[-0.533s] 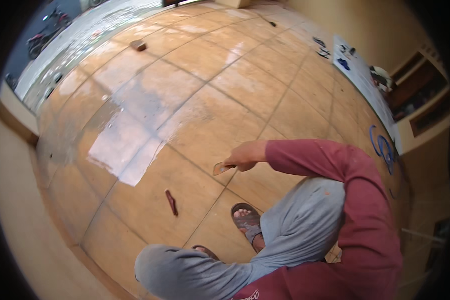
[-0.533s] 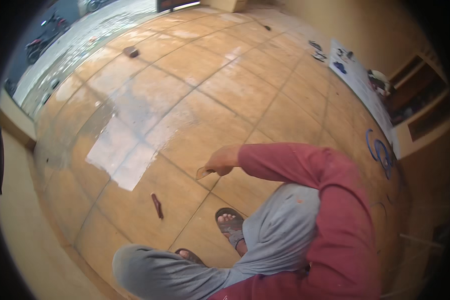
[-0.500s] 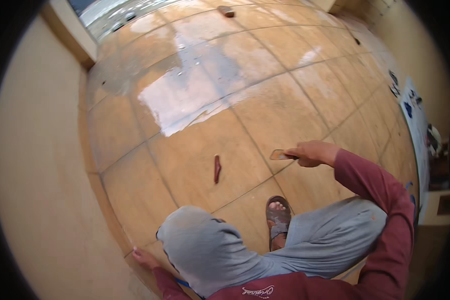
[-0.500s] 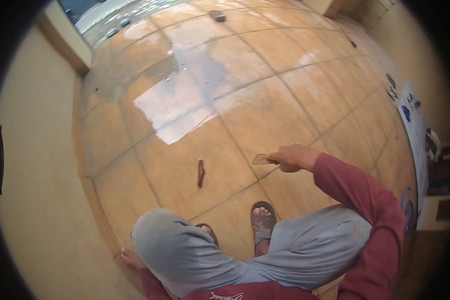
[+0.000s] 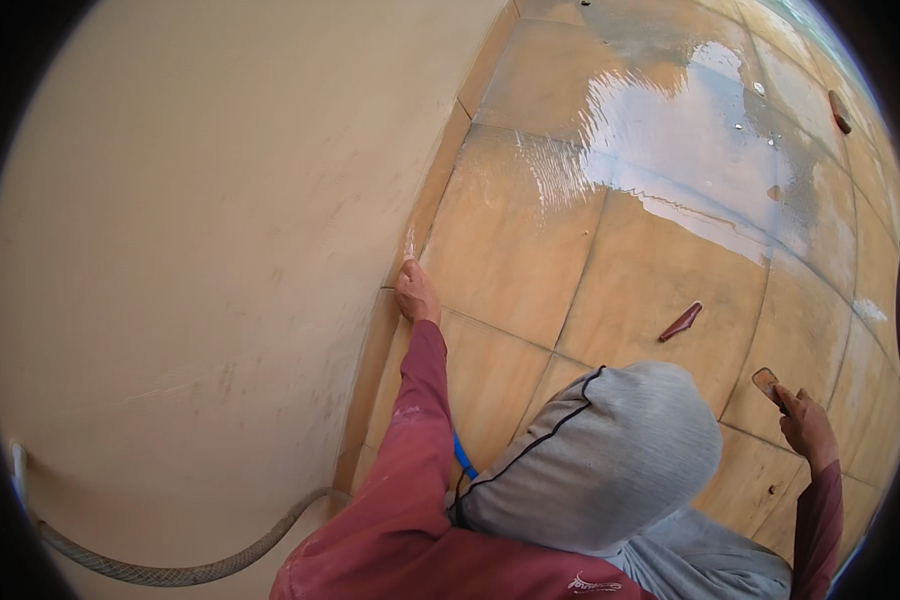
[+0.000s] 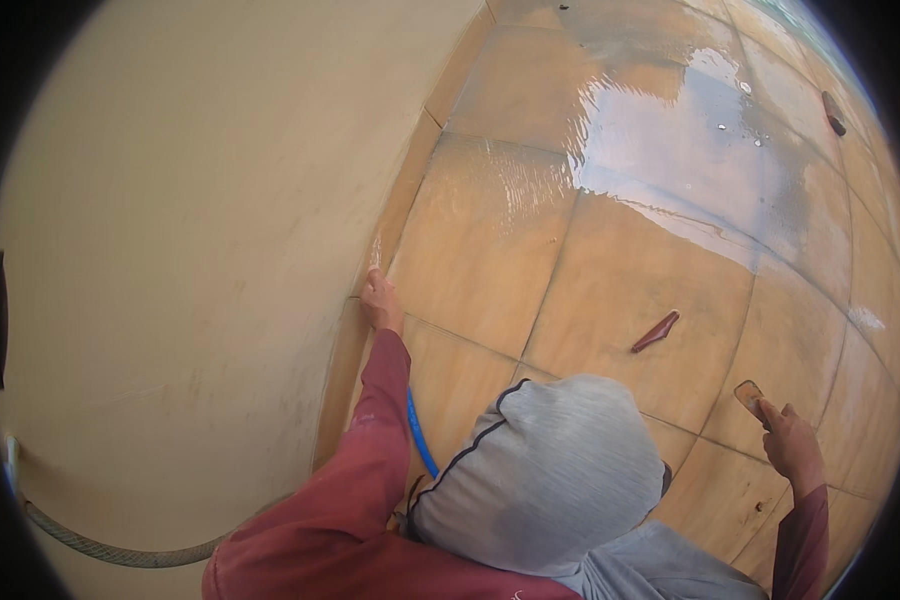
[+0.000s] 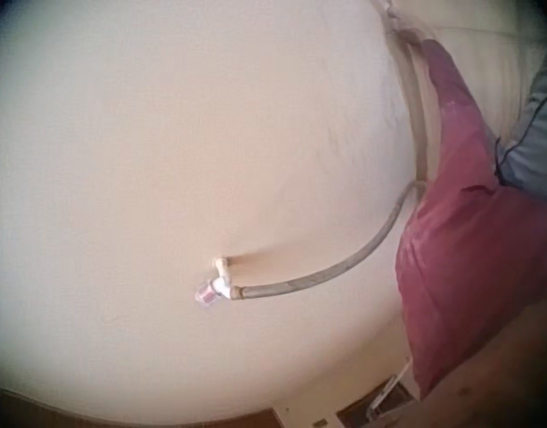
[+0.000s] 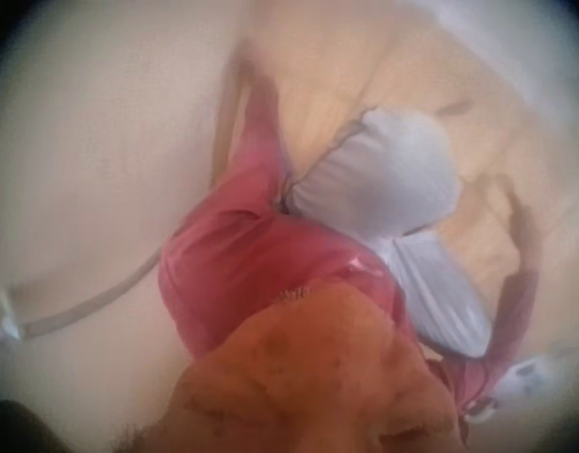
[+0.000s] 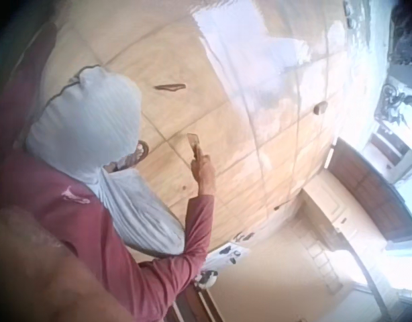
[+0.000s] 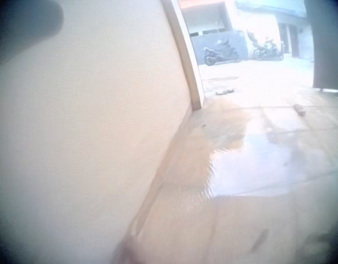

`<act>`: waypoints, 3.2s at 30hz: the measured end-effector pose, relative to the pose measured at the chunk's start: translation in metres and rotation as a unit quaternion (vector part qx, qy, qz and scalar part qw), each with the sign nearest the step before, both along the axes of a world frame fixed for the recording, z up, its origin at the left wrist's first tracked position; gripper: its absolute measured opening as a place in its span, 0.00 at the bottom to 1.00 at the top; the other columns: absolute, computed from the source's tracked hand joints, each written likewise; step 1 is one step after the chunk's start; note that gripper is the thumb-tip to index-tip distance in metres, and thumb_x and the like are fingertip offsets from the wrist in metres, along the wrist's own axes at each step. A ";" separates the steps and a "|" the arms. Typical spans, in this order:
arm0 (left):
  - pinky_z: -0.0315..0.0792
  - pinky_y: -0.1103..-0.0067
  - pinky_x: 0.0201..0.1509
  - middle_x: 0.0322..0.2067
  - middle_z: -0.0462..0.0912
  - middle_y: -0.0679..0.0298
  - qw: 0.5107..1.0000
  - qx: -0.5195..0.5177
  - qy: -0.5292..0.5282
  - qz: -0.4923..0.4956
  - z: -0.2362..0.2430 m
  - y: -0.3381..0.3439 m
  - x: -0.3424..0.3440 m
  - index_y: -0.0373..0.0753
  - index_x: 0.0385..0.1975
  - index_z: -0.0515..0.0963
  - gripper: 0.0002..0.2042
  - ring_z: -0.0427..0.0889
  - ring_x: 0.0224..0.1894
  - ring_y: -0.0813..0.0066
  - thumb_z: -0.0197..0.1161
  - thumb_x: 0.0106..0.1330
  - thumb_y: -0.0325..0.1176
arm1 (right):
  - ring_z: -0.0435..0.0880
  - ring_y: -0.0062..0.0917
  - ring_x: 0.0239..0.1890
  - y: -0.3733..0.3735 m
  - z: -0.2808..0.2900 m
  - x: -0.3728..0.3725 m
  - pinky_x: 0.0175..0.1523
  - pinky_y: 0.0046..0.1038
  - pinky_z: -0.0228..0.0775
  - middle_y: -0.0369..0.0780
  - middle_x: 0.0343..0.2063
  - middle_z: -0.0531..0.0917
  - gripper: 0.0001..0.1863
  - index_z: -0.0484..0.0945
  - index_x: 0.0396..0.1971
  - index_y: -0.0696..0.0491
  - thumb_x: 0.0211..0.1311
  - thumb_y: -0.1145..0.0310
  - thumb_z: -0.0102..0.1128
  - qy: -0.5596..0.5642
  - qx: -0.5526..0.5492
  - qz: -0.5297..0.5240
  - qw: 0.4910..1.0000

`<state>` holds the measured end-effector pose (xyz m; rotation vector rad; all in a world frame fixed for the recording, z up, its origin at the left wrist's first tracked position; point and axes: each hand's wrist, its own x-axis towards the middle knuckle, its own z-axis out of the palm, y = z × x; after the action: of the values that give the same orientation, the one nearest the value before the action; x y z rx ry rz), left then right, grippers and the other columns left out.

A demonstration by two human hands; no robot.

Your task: The person sits on a tiled floor and uses a small handheld tool to scrape and clean the grout lines between tiles. They repeatedly apply water from a blue hose to the area and continue scraping along the seams.

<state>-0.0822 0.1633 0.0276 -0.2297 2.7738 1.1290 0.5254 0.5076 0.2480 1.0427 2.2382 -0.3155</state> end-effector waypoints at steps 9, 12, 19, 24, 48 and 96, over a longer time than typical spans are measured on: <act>0.74 0.55 0.49 0.39 0.85 0.36 0.999 0.004 0.015 -0.047 0.016 0.022 -0.012 0.27 0.41 0.84 0.36 0.84 0.45 0.38 0.40 0.78 0.59 | 0.85 0.50 0.41 0.063 -0.097 -0.077 0.45 0.45 0.78 0.50 0.45 0.79 0.36 0.68 0.74 0.45 0.65 0.76 0.62 0.184 0.094 0.033 0.978; 0.74 0.55 0.49 0.40 0.85 0.36 0.999 0.003 0.024 -0.047 0.018 0.037 -0.028 0.26 0.41 0.84 0.36 0.84 0.45 0.37 0.40 0.78 0.59 | 0.84 0.48 0.45 0.042 -0.144 -0.119 0.48 0.43 0.78 0.50 0.47 0.77 0.37 0.65 0.76 0.44 0.67 0.76 0.59 0.236 0.122 0.006 0.964; 0.74 0.55 0.49 0.40 0.86 0.38 0.993 -0.043 0.067 -0.090 0.029 0.050 -0.047 0.28 0.42 0.84 0.36 0.85 0.44 0.38 0.42 0.79 0.61 | 0.69 0.40 0.72 -0.027 -0.165 -0.170 0.73 0.47 0.60 0.42 0.57 0.78 0.33 0.73 0.71 0.42 0.65 0.77 0.57 0.312 0.248 0.136 0.907; 0.73 0.66 0.39 0.27 0.83 0.55 0.951 -0.048 -0.052 -0.300 0.025 0.048 0.005 0.32 0.33 0.82 0.25 0.81 0.30 0.62 0.59 0.75 0.53 | 0.72 0.35 0.68 -0.048 -0.149 -0.187 0.72 0.42 0.61 0.37 0.53 0.80 0.23 0.80 0.60 0.45 0.65 0.71 0.54 0.353 0.057 0.196 0.913; 0.62 0.86 0.22 0.33 0.85 0.71 0.829 0.197 -0.227 -0.471 0.033 0.151 0.195 0.38 0.47 0.84 0.17 0.78 0.29 0.90 0.73 0.69 0.45 | 0.81 0.15 0.36 -0.105 -0.180 -0.254 0.42 0.22 0.76 0.34 0.37 0.84 0.12 0.80 0.54 0.57 0.78 0.68 0.58 0.560 -0.322 -0.290 0.706; 0.79 0.73 0.41 0.41 0.85 0.61 0.924 0.188 -0.116 -0.311 0.039 0.075 0.090 0.35 0.51 0.75 0.21 0.86 0.40 0.71 0.73 0.70 0.44 | 0.82 0.17 0.40 -0.179 -0.164 -0.390 0.48 0.24 0.75 0.33 0.40 0.86 0.18 0.83 0.54 0.58 0.76 0.61 0.60 0.560 -0.495 -0.505 0.432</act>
<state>0.0080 0.2380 0.0667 0.4919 2.1137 1.2985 0.1357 0.3290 0.0836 1.3637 1.0433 -3.1065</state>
